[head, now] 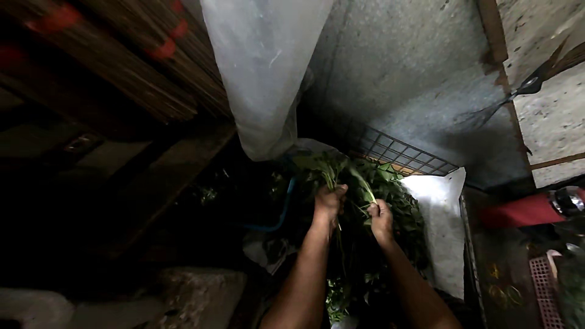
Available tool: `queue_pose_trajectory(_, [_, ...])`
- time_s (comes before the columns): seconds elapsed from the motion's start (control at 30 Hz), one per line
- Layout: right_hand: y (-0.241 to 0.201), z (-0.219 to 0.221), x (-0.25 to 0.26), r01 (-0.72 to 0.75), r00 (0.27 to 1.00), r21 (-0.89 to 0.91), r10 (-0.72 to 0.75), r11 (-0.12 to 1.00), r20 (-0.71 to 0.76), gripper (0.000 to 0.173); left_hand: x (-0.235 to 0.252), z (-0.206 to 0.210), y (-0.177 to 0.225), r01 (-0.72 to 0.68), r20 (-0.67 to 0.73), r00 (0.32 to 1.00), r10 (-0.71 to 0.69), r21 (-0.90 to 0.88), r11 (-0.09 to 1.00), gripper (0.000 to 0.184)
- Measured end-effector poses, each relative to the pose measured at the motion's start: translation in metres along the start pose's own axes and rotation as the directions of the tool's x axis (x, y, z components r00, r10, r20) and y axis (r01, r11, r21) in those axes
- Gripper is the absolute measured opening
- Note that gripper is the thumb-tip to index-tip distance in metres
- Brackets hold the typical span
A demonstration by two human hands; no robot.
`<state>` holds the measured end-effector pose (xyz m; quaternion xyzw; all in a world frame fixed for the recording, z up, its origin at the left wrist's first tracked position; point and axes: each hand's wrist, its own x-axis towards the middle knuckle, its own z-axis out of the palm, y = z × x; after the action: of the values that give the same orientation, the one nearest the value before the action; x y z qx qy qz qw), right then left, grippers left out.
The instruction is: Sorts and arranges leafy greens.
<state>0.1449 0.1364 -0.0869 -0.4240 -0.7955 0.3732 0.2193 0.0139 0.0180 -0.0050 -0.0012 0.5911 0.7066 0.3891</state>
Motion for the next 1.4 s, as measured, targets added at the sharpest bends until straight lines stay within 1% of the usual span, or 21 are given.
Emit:
queue_pose_trajectory(0.03, [-0.007, -0.004, -0.003, 0.024, 0.999, 0.054, -0.023, 0.998, -0.027, 0.034, -0.001, 0.003, -0.003, 0.013, 0.044, 0.999, -0.015, 0.052, 0.999, 0.013])
queue_pose_trajectory(0.1, [-0.020, -0.012, -0.007, 0.023, 0.999, 0.076, -0.021, 0.997, -0.034, 0.039, -0.002, 0.009, -0.007, 0.046, 0.123, 0.990, -0.066, 0.156, 0.987, 0.017])
queue_pose_trajectory(0.17, [-0.031, -0.017, -0.011, 0.024, 0.999, 0.044, -0.022, 0.999, -0.035, 0.033, -0.003, 0.016, -0.013, 0.044, 0.152, 0.985, -0.078, 0.216, 0.975, 0.017])
queue_pose_trajectory(0.23, [-0.039, -0.019, -0.017, 0.047, 0.999, -0.040, -0.048, 0.998, -0.022, 0.032, -0.002, 0.020, -0.020, 0.021, 0.136, 0.989, -0.057, 0.254, 0.967, 0.021])
queue_pose_trajectory(0.3, [-0.049, -0.021, -0.025, 0.076, 0.997, -0.152, -0.071, 0.986, 0.037, 0.034, -0.003, 0.024, -0.023, -0.001, 0.087, 0.996, -0.022, 0.258, 0.966, 0.029])
queue_pose_trajectory(0.4, [-0.056, -0.023, -0.033, 0.155, 0.987, -0.255, -0.138, 0.954, 0.084, 0.036, -0.004, 0.025, -0.023, -0.012, 0.014, 1.000, 0.010, 0.190, 0.982, 0.038])
queue_pose_trajectory(0.47, [-0.056, -0.026, -0.034, 0.209, 0.976, -0.294, -0.179, 0.933, 0.125, 0.036, 0.000, 0.021, -0.022, 0.010, -0.012, 1.000, -0.009, 0.121, 0.993, 0.036])
queue_pose_trajectory(0.5, [-0.056, -0.028, -0.034, 0.220, 0.970, -0.297, -0.176, 0.929, 0.168, 0.036, 0.001, 0.019, -0.021, 0.035, 0.000, 0.999, -0.035, 0.081, 0.996, 0.032])
queue_pose_trajectory(0.57, [-0.055, -0.033, -0.032, 0.220, 0.955, -0.290, -0.145, 0.931, 0.257, 0.036, 0.001, 0.015, -0.018, 0.103, 0.060, 0.993, -0.104, 0.029, 0.994, 0.021])
queue_pose_trajectory(0.63, [-0.055, -0.036, -0.031, 0.194, 0.948, -0.275, -0.108, 0.942, 0.299, 0.036, -0.002, 0.014, -0.015, 0.132, 0.116, 0.984, -0.136, 0.045, 0.990, 0.014])
queue_pose_trajectory(0.73, [-0.057, -0.031, -0.031, 0.164, 0.956, -0.261, -0.089, 0.951, 0.279, 0.039, -0.006, 0.017, -0.017, 0.071, 0.163, 0.982, -0.097, 0.156, 0.985, 0.018])
queue_pose_trajectory(0.8, [-0.060, -0.025, -0.032, 0.161, 0.962, -0.280, -0.088, 0.946, 0.258, 0.034, -0.007, 0.019, -0.017, 0.008, 0.163, 0.986, -0.045, 0.224, 0.975, 0.026])
queue_pose_trajectory(0.83, [-0.063, -0.024, -0.033, 0.158, 0.962, -0.301, -0.077, 0.941, 0.263, 0.034, -0.007, 0.019, -0.018, -0.021, 0.148, 0.989, -0.014, 0.230, 0.973, 0.027])
queue_pose_trajectory(0.9, [-0.065, -0.023, -0.035, 0.166, 0.955, -0.371, -0.056, 0.914, 0.291, 0.036, -0.005, 0.019, -0.016, -0.065, 0.070, 0.996, 0.052, 0.195, 0.979, 0.026])
queue_pose_trajectory(1.0, [-0.049, -0.028, -0.039, 0.254, 0.948, -0.493, -0.112, 0.832, 0.299, 0.039, -0.004, 0.010, -0.007, -0.115, -0.070, 0.990, 0.124, 0.119, 0.986, 0.024])
queue_pose_trajectory(1.07, [-0.031, -0.033, -0.040, 0.288, 0.944, -0.548, -0.137, 0.785, 0.299, 0.039, -0.001, 0.002, -0.001, -0.129, -0.122, 0.983, 0.138, 0.085, 0.988, 0.025])
queue_pose_trajectory(1.1, [-0.023, -0.036, -0.041, 0.287, 0.943, -0.567, -0.124, 0.772, 0.309, 0.040, 0.000, -0.002, 0.001, -0.132, -0.131, 0.981, 0.141, 0.072, 0.989, 0.026])
queue_pose_trajectory(1.2, [-0.004, -0.045, -0.041, 0.263, 0.951, -0.625, -0.086, 0.735, 0.299, 0.039, 0.000, -0.003, -0.001, -0.151, -0.147, 0.976, 0.159, 0.061, 0.987, 0.020])
queue_pose_trajectory(1.3, [0.018, -0.061, -0.032, 0.205, 0.971, -0.705, -0.050, 0.679, 0.234, 0.037, -0.001, -0.003, -0.001, -0.176, -0.196, 0.963, 0.183, 0.055, 0.983, 0.022])
queue_pose_trajectory(1.33, [0.029, -0.069, -0.028, 0.168, 0.976, -0.732, -0.005, 0.660, 0.220, 0.037, -0.002, -0.005, 0.000, -0.179, -0.206, 0.961, 0.184, 0.042, 0.983, 0.024])
queue_pose_trajectory(1.4, [0.050, -0.089, -0.016, 0.051, 0.956, -0.772, 0.193, 0.634, 0.221, 0.043, -0.001, -0.008, 0.002, -0.181, -0.194, 0.964, 0.182, 0.025, 0.983, 0.024])
